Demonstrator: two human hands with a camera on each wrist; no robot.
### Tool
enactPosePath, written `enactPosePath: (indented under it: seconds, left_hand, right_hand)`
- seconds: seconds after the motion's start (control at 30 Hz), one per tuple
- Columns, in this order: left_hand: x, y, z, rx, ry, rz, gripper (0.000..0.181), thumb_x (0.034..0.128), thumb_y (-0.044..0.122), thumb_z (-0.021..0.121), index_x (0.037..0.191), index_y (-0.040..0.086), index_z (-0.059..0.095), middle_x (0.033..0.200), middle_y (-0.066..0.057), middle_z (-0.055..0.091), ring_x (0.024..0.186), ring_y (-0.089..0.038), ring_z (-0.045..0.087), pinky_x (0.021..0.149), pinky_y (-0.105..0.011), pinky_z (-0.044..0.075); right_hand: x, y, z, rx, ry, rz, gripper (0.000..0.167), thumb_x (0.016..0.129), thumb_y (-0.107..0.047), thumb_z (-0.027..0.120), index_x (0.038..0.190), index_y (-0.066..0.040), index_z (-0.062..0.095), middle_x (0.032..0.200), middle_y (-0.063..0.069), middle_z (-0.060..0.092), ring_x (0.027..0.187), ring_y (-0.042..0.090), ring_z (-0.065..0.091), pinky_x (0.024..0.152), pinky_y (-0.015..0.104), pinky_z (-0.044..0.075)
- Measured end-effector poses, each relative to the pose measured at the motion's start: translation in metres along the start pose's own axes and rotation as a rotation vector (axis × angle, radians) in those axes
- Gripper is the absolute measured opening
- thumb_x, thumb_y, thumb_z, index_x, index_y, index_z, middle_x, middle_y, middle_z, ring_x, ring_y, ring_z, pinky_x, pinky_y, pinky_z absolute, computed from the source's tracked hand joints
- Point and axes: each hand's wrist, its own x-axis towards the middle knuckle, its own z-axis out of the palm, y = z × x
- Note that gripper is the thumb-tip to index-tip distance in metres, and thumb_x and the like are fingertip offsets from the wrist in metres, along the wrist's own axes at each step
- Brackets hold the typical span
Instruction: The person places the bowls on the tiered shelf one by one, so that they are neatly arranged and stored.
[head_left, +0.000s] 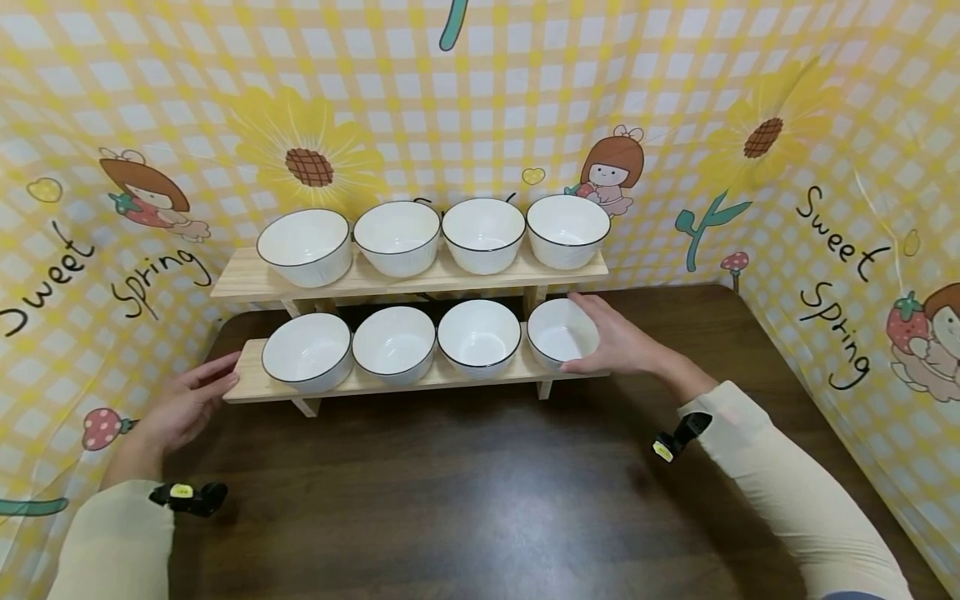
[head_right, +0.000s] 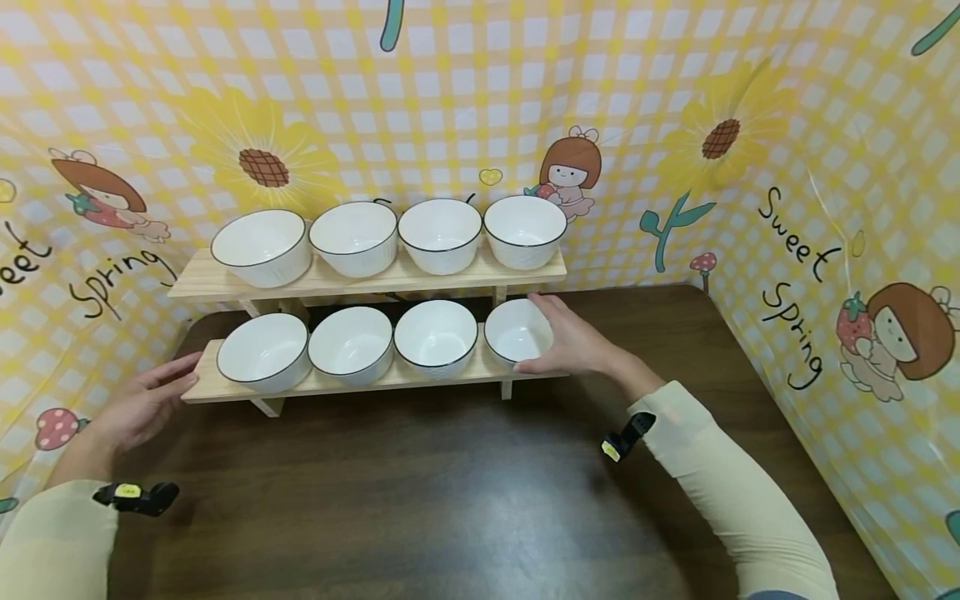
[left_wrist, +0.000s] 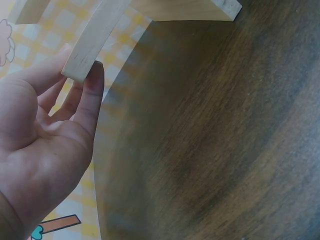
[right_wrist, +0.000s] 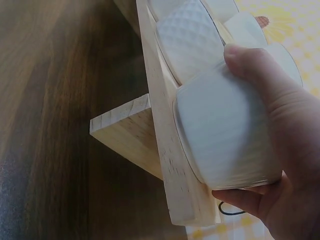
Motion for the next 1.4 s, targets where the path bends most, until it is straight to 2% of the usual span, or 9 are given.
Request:
enactPosePath:
  seconds: [0.47, 0.77, 1.0, 1.4]
  left_hand:
    - [-0.002, 0.001, 0.001, -0.01, -0.011, 0.016, 0.045, 0.0992, 0.01, 0.067, 0.142, 0.024, 0.063, 0.109, 0.023, 0.06, 0.097, 0.004, 0.063, 0.082, -0.016, 0.053]
    - [-0.002, 0.0, 0.001, 0.027, -0.004, -0.007, 0.051, 0.0995, 0.014, 0.068, 0.148, 0.024, 0.056, 0.116, 0.017, 0.054, 0.097, 0.005, 0.062, 0.082, -0.015, 0.053]
    - [0.0, 0.0, 0.001, 0.007, -0.004, -0.002, 0.049, 0.0992, 0.011, 0.068, 0.145, 0.024, 0.059, 0.109, 0.023, 0.059, 0.097, 0.005, 0.063, 0.081, -0.016, 0.053]
    - [0.0, 0.001, -0.001, 0.025, -0.018, 0.015, 0.046, 0.0998, 0.01, 0.066, 0.143, 0.024, 0.061, 0.109, 0.025, 0.062, 0.096, 0.004, 0.063, 0.081, -0.016, 0.053]
  right_hand:
    - [0.007, -0.004, 0.004, 0.006, 0.002, 0.023, 0.118, 0.072, -0.04, 0.092, 0.159, 0.002, 0.024, 0.156, 0.026, 0.03, 0.133, 0.039, 0.041, 0.108, 0.058, 0.04]
    - [0.009, -0.002, 0.005, 0.002, 0.004, 0.02, 0.118, 0.073, -0.039, 0.092, 0.16, 0.002, 0.023, 0.156, 0.026, 0.03, 0.134, 0.039, 0.041, 0.108, 0.057, 0.039]
    - [0.011, -0.001, 0.003, -0.018, -0.012, 0.015, 0.118, 0.074, -0.041, 0.091, 0.16, 0.002, 0.023, 0.157, 0.027, 0.029, 0.135, 0.04, 0.04, 0.109, 0.058, 0.038]
    - [0.009, -0.004, 0.003, -0.031, -0.026, -0.007, 0.12, 0.075, -0.042, 0.091, 0.159, 0.005, 0.02, 0.163, 0.024, 0.015, 0.146, 0.04, 0.026, 0.113, 0.057, 0.034]
